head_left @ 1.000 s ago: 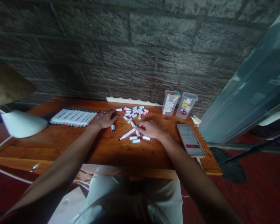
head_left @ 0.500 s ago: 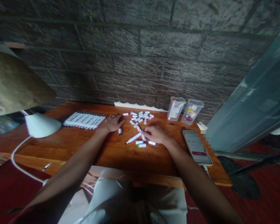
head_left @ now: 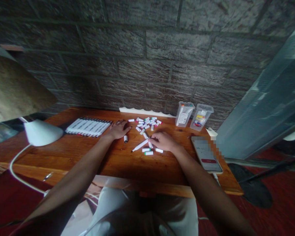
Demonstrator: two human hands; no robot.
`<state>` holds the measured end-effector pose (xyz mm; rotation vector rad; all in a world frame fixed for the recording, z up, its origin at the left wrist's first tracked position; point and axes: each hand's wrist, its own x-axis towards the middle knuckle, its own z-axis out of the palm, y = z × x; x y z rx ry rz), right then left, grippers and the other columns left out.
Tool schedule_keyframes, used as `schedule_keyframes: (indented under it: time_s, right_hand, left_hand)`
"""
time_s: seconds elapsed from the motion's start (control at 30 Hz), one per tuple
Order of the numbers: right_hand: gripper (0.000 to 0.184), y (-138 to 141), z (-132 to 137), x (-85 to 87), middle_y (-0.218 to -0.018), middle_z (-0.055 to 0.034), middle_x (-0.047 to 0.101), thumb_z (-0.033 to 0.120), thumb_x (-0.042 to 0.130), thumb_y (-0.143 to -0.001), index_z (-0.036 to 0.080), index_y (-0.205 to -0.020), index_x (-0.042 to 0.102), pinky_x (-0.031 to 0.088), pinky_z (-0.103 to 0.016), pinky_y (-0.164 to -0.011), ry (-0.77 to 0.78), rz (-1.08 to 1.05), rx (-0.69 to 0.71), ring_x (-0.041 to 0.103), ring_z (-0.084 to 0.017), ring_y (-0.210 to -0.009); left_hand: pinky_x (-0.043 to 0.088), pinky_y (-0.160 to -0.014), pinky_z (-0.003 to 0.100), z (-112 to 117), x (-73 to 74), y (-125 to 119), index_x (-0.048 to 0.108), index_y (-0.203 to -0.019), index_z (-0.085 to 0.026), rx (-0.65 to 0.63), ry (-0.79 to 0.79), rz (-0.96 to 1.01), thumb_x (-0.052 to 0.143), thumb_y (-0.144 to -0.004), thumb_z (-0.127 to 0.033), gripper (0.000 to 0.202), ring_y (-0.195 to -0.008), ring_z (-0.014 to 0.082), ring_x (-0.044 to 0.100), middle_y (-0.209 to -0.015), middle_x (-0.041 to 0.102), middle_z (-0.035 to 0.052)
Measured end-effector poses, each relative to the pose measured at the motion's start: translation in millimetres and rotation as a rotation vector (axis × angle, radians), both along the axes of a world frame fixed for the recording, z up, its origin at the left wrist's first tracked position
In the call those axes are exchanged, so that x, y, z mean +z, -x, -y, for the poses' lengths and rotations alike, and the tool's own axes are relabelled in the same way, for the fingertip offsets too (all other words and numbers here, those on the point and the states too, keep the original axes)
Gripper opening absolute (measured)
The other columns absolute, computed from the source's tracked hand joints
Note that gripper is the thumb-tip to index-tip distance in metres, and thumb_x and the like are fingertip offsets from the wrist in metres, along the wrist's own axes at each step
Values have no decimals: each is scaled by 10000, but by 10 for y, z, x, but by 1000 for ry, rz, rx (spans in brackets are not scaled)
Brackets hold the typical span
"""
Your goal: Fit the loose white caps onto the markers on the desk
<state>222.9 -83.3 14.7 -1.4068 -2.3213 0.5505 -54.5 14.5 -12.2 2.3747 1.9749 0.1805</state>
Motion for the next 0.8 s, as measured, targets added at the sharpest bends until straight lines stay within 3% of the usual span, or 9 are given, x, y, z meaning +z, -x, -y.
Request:
schedule_keyframes:
  time_s: [0.27,0.5,0.8]
  right_hand:
    - [327,4,24,45,-768,-24,710,430,523,-918,181,-812,707,317,-208,-596,11,21,-7,575,-95,-657]
    - [329,3,17,32,-749,-21,704,424,523,-918,176,-794,700,304,-209,-579,-1,12,3,562,-87,-631]
    - [325,1,8,10,-721,-18,688,405,517,-920,164,-799,699,270,-215,-557,18,-16,11,524,-74,-595]
  left_hand:
    - [238,-1168,422,3,5,-1,422,-1441,-163,-1,8,1,321,-925,-574,668,-1400,288,352,-1493,413,120]
    - [248,-1165,407,40,52,-32,425,-1444,-162,27,19,-8,329,-927,-567,664,-1411,284,338,-1507,397,117]
    - [253,-1159,427,12,10,-13,425,-1448,-162,-3,-13,-7,331,-929,-557,660,-1397,294,361,-1496,415,124]
